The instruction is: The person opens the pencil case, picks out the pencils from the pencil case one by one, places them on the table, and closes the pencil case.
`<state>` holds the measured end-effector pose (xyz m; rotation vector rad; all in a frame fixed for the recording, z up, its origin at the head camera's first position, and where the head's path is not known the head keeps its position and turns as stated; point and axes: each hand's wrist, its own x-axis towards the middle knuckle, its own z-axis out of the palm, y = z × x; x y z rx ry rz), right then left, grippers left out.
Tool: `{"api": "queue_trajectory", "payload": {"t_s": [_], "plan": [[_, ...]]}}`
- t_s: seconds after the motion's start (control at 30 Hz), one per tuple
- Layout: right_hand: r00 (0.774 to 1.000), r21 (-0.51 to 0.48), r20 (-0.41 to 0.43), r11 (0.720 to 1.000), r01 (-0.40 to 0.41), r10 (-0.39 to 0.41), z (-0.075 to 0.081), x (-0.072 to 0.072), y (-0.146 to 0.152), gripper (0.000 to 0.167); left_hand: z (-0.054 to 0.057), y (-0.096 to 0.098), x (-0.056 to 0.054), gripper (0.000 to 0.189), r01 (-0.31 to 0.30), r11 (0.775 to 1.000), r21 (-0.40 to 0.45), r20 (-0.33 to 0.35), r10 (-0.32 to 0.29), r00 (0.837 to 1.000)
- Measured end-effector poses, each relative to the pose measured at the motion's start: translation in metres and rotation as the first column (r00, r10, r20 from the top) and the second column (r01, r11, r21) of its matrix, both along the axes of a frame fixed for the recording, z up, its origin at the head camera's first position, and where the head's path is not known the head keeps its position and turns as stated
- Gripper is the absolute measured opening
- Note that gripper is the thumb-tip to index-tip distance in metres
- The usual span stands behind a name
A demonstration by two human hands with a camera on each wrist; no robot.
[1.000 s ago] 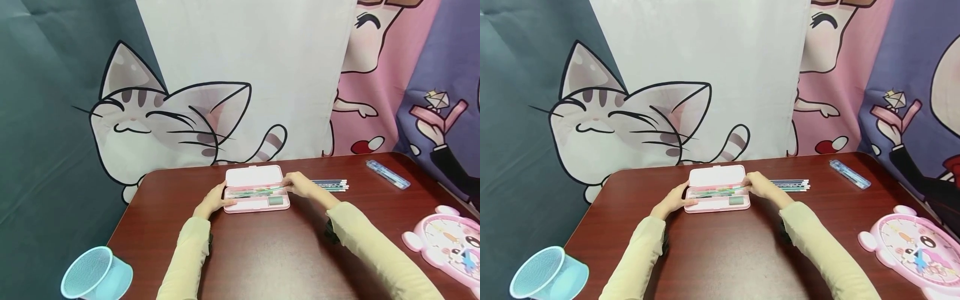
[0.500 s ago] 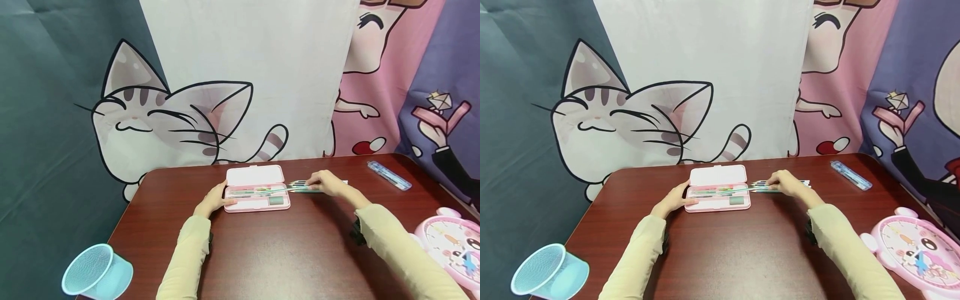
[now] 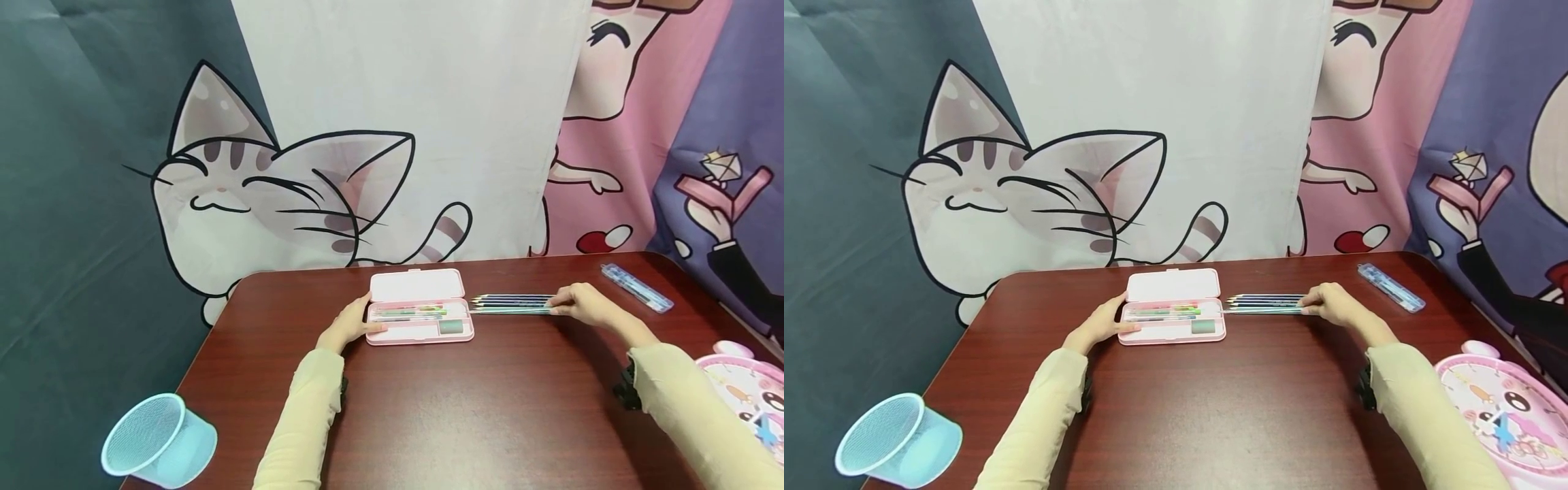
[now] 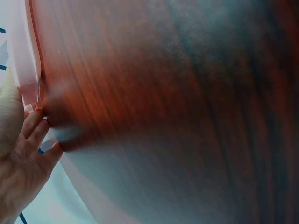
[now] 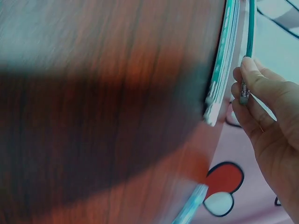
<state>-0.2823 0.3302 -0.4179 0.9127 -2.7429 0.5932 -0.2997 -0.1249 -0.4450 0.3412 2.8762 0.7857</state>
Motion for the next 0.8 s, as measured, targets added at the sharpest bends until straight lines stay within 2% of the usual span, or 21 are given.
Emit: {"api": "queue_trajectory", "payload": {"t_s": [0.23,0.4,0.8], "plan": [[0.994,0.022,0.076,0.997,0.074,-0.076,-0.002,0.001,0.012,0.008,0.001,0.0,0.0,0.09,-0.004,1.0,-0.001,0.004,0.004,1.0],[0.98,0.033,0.155,0.993,0.118,-0.121,-0.005,0.0,0.012,0.01,0.001,0.0,0.0,0.089,0.006,1.0,0.0,0.002,-0.006,1.0],[0.967,0.115,0.157,0.976,0.183,-0.2,-0.007,-0.003,0.002,0.013,0.001,-0.001,0.0,0.089,0.01,1.0,-0.003,-0.007,-0.01,1.0]]}}
